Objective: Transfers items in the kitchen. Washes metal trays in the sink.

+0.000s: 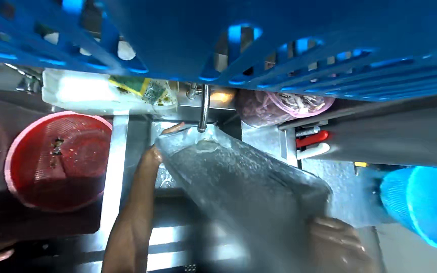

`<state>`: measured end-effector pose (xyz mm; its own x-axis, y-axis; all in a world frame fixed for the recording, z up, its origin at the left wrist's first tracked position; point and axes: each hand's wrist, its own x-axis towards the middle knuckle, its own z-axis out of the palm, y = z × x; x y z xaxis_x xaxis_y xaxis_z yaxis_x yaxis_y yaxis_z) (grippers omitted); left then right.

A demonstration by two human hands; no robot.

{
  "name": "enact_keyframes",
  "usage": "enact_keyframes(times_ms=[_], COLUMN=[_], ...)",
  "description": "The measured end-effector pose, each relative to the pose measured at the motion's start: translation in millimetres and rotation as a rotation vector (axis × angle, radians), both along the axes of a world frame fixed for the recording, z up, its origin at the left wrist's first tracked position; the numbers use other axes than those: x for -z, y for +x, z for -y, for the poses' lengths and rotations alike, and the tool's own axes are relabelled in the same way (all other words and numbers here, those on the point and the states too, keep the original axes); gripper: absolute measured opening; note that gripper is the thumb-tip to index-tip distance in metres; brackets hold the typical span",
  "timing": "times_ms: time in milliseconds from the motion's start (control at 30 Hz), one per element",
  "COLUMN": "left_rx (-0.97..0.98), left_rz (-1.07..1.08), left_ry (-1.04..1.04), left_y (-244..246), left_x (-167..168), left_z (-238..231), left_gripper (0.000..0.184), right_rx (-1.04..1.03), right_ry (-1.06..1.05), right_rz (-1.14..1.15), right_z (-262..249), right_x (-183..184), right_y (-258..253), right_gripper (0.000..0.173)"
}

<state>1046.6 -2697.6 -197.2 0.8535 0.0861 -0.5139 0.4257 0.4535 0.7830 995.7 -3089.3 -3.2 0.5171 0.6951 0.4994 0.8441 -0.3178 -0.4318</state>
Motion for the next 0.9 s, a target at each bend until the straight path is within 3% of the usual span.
enact_keyframes(times_ms=[100, 167, 233, 300, 367, 400, 467, 500, 600, 667, 700, 767, 900], left_rx=[-0.075, -0.122, -0.237, -0.360, -0.413, -0.421, -0.435, -0.473, -0.497, -0.290, -0.163, -0.034, -0.044], left_rz=[0.216, 0.251, 0.171, 0.079, 0.200, 0.303, 0.471, 0.460, 0.192, -0.049, -0.107, -0.138, -0.039], left_ry=[-0.189, -0.230, -0.166, -0.098, -0.048, -0.010, 0.018, 0.034, 0.081, -0.027, -0.054, 0.026, 0.260], left_y=[-6, -12, -22, -33, -58, -69, -79, -75, -46, -24, -10, 16, 38], left_x=[19, 18, -2, -25, -6, 12, 43, 51, 53, 49, 52, 62, 55], left_z=[-1, -1, 3, 10, 11, 12, 15, 21, 43, 62, 72, 94, 116], left_gripper=[0.023, 0.021, 0.028, 0.037, 0.033, 0.030, 0.024, 0.026, 0.034, 0.016, 0.023, 0.052, 0.054], right_rx=[0.153, 0.287, 0.465, 0.586, 0.705, 0.785, 0.888, 0.855, 0.900, 0.950, 0.940, 0.881, 0.903], right_ry=[-0.016, 0.018, 0.103, 0.250, 0.469, 0.627, 0.859, 0.903, 0.813, 0.773, 0.725, 0.530, 0.392], right_rz=[0.120, 0.019, -0.169, -0.421, -0.763, -0.966, -1.290, -1.351, -1.110, -0.886, -0.797, -0.660, -0.573], right_z=[22, 32, 34, 37, 36, 31, 23, 23, 17, 18, 23, 36, 51], right_x=[32, 54, 75, 94, 105, 106, 97, 91, 63, 50, 44, 35, 43], right_y=[15, 23, 22, 15, -2, -11, -20, -24, -34, -43, -48, -56, -87], right_gripper=[0.070, 0.067, 0.057, 0.083, 0.096, 0.086, 0.046, 0.041, 0.038, 0.056, 0.072, 0.102, 0.110])
